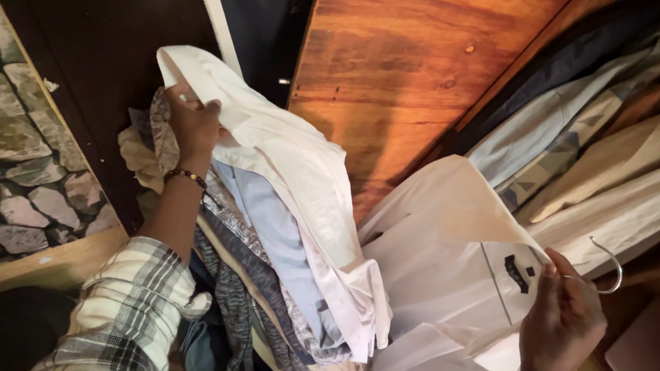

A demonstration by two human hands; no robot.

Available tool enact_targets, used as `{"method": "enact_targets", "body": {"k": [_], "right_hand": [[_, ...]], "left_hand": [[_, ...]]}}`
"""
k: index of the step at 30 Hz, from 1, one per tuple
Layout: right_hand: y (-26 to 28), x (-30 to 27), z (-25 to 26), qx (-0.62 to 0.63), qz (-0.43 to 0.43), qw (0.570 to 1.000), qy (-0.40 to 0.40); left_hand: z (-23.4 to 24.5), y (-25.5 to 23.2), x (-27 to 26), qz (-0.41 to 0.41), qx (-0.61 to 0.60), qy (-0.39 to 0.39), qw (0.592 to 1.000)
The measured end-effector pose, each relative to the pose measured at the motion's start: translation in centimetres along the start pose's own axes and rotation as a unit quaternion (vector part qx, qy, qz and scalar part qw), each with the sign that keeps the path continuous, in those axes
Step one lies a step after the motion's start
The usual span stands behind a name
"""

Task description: The person picks up clothes from a pile on the left and places them onto wire hangers before hanging the hangers on a wooden rod inside a closet.

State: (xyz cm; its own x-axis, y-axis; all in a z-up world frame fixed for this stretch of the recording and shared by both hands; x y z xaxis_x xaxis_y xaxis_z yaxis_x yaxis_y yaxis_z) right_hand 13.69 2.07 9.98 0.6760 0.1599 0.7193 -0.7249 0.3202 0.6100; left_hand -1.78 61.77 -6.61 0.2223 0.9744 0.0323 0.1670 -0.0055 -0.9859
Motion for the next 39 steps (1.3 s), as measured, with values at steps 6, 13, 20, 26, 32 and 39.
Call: {"method": "enact_targets", "body": {"k": [6, 13, 20, 26, 32, 39], "right_hand": [[-0.4, -0.6, 0.8, -0.009, -0.013, 1.000, -0.010], [-1.4, -0.9, 2.0, -0.038, -0.034, 0.998, -0.025], [-2.1, -1.6, 4.1, -0.045, -0.007, 0.998, -0.031], [-2.7, -2.1, 5.7, -0.054, -0.041, 0.997, -0.038], [-1.7, -2.4, 6.7, -0.070, -0.026, 0.996, -0.043], [-2.3, -3.2, 10.9, -0.045, -0.093, 0.992, -0.068]], "left_hand": [[-2.2, -2.7, -0.5, -0.150, 0.155, 0.044, 0.975], [-11.9, -6.1, -15.0, -0.302, 0.236, 0.252, 0.889], [-12.5, -4.6, -23.8, -0.467, 0.211, 0.365, 0.777], [-9.4, -4.1, -17.3, -0.291, 0.410, 0.281, 0.818], [-10.1, -11.6, -16.7, -0.416, 0.470, 0.164, 0.761], [-14.5, -19.1, -19.5, -0.605, 0.340, 0.071, 0.716]]}}
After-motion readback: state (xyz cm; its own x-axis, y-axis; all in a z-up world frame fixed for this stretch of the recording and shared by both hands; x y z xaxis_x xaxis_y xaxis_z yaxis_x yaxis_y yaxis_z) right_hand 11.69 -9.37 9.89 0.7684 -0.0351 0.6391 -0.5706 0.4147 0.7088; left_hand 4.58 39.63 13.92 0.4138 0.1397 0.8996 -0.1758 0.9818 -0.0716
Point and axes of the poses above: each hand's wrist, its own x-axis towards the middle knuckle, its own z-axis out of the back of the hand, y = z × x, the point moved 9 cm from there along x, towards the middle knuckle, and after that the axes turned 4 degrees about x, right-handed, at the moved point
